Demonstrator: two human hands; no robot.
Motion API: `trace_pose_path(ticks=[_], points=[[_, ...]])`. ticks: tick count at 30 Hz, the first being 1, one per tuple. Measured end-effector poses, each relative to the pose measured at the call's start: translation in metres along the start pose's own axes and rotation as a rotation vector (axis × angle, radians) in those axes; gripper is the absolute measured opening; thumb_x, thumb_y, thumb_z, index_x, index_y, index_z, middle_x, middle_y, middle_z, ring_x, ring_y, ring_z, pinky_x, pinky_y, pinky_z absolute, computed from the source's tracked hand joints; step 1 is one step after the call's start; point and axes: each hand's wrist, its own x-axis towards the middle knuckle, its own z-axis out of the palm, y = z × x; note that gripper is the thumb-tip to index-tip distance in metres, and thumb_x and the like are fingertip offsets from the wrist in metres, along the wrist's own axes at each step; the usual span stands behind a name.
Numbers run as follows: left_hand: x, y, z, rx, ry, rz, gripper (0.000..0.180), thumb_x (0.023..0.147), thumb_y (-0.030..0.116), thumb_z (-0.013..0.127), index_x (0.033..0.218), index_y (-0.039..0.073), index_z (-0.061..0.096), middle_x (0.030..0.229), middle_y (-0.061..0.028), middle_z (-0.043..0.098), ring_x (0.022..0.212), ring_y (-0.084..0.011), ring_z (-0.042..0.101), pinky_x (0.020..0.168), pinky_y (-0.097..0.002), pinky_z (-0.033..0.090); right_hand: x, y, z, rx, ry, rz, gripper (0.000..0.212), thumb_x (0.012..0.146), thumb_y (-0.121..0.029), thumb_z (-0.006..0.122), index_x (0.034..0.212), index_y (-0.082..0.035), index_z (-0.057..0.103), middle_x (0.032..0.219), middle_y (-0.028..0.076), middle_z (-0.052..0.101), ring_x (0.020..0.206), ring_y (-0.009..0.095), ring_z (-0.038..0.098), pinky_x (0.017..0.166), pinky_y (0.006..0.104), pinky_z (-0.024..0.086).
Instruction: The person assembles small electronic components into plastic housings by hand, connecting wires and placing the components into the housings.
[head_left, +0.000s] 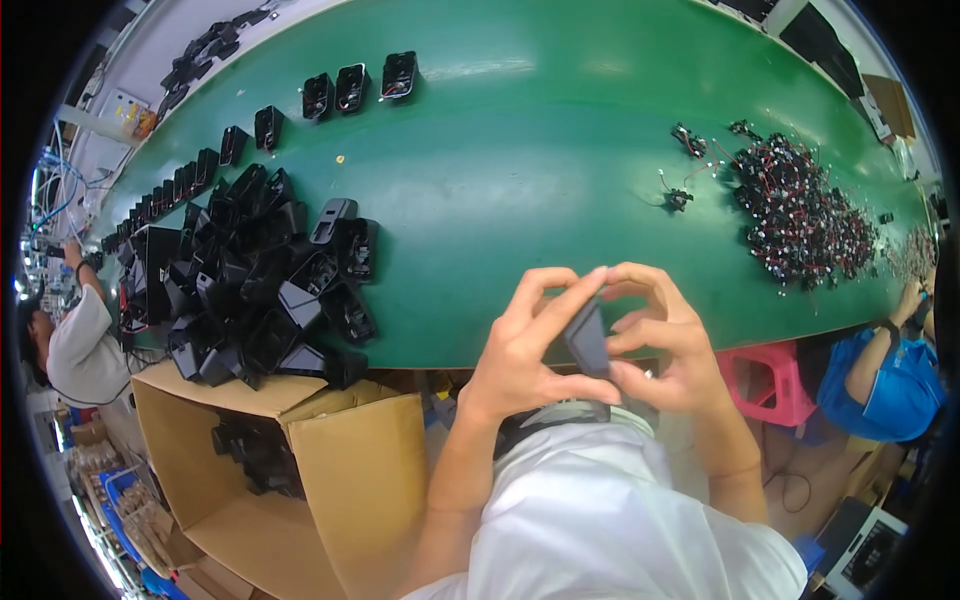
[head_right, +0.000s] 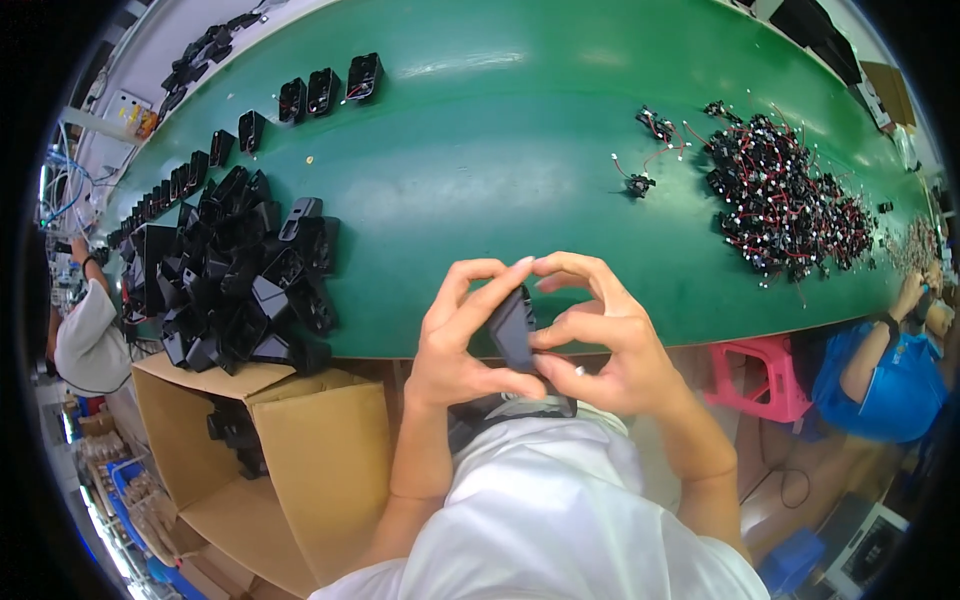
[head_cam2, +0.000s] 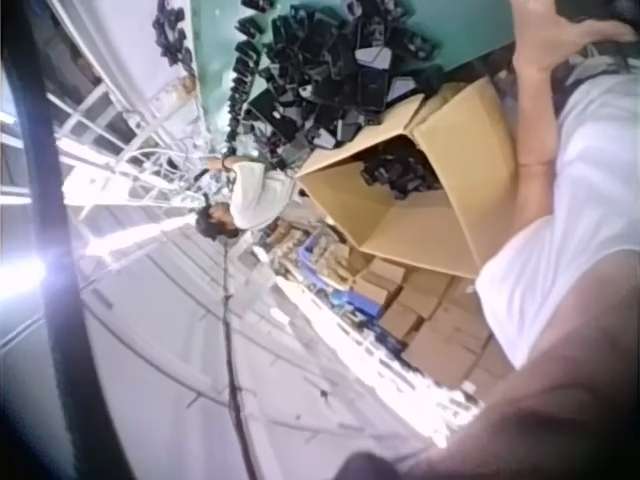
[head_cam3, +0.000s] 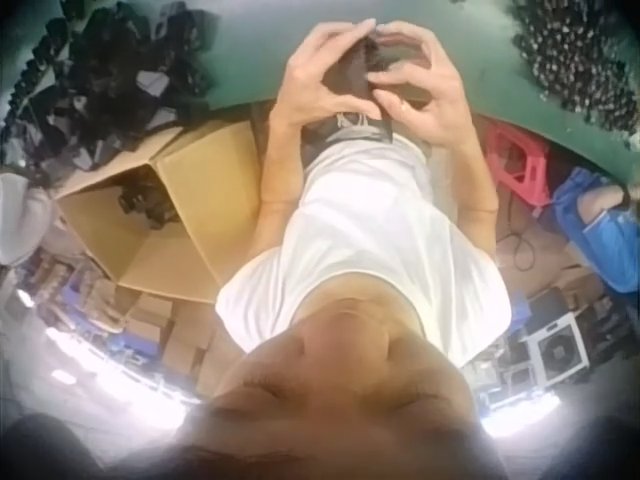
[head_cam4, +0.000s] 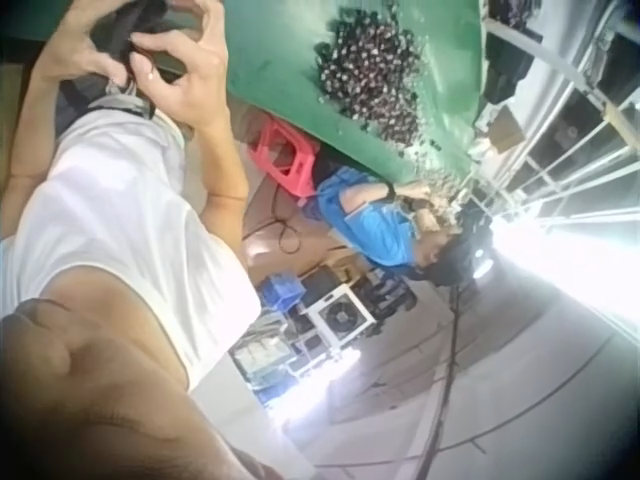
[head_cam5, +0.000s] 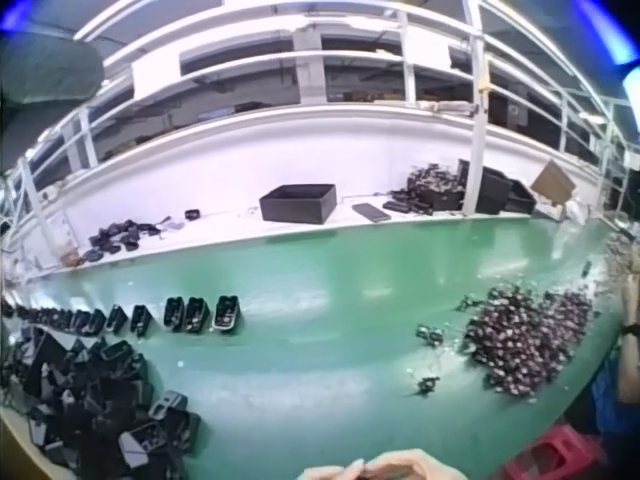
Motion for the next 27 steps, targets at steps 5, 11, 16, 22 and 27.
trace_pose_path(ticks=[5,11,16,22,27], points=[[0.006,0.017,0.017,-0.112,0.038,-0.064,0.104,0.05,0.053,0.092,0.134,0.002,0.059,0.112,-0.013,0.057,0.096,-0.0241,0.061,0.076,-0.0347,0.054,-0.007,0.033,0.013,0.561,0.081,0.044,0.011,0.074,-0.001,0.079,0.083,-0.002,0.072,0.14,0.018,0.047,0.125,0.033,0.051,0.107,0.0475,0.04],[0.005,0.021,0.015,0.024,0.321,-0.081,0.087,0.049,0.04,0.097,0.12,0.002,0.063,0.112,-0.0116,0.06,0.088,-0.018,0.064,0.065,-0.0286,0.056,-0.005,0.032,0.023,0.637,0.041,0.033,0.026,0.086,-0.017,0.068,0.104,0.002,0.068,0.146,0.025,0.04,0.131,0.034,0.046,0.108,0.0502,0.037],[0.007,0.016,0.006,0.031,0.298,-0.114,0.085,0.05,0.042,0.097,0.117,0.002,0.065,0.113,-0.0116,0.057,0.085,-0.0163,0.063,0.058,-0.0263,0.054,0.012,0.03,0.022,0.749,-0.038,0.14,0.043,0.083,-0.03,0.072,0.107,0.006,0.065,0.142,0.023,0.041,0.131,0.032,0.044,0.109,0.0481,0.037],[0.014,0.004,-0.027,0.217,0.477,-0.014,0.072,0.064,0.037,0.091,0.121,0.002,0.063,0.117,-0.0127,0.055,0.085,-0.0189,0.059,0.063,-0.03,0.051,0.074,-0.004,0.005,0.148,-0.014,-0.113,0.028,0.08,-0.016,0.078,0.097,0.004,0.068,0.136,0.02,0.049,0.11,0.028,0.061,0.091,0.0396,0.051],[0.011,-0.026,-0.064,0.619,0.788,-0.255,0.047,0.08,0.011,0.073,0.123,-0.001,0.058,0.12,-0.0192,0.052,0.104,-0.0367,0.058,0.085,-0.0411,0.051,0.209,0.035,0.007,-0.6,0.156,-0.349,0.033,0.079,-0.028,0.081,0.093,-0.001,0.07,0.127,0.015,0.057,0.088,0.03,0.066,0.081,0.0381,0.053]])
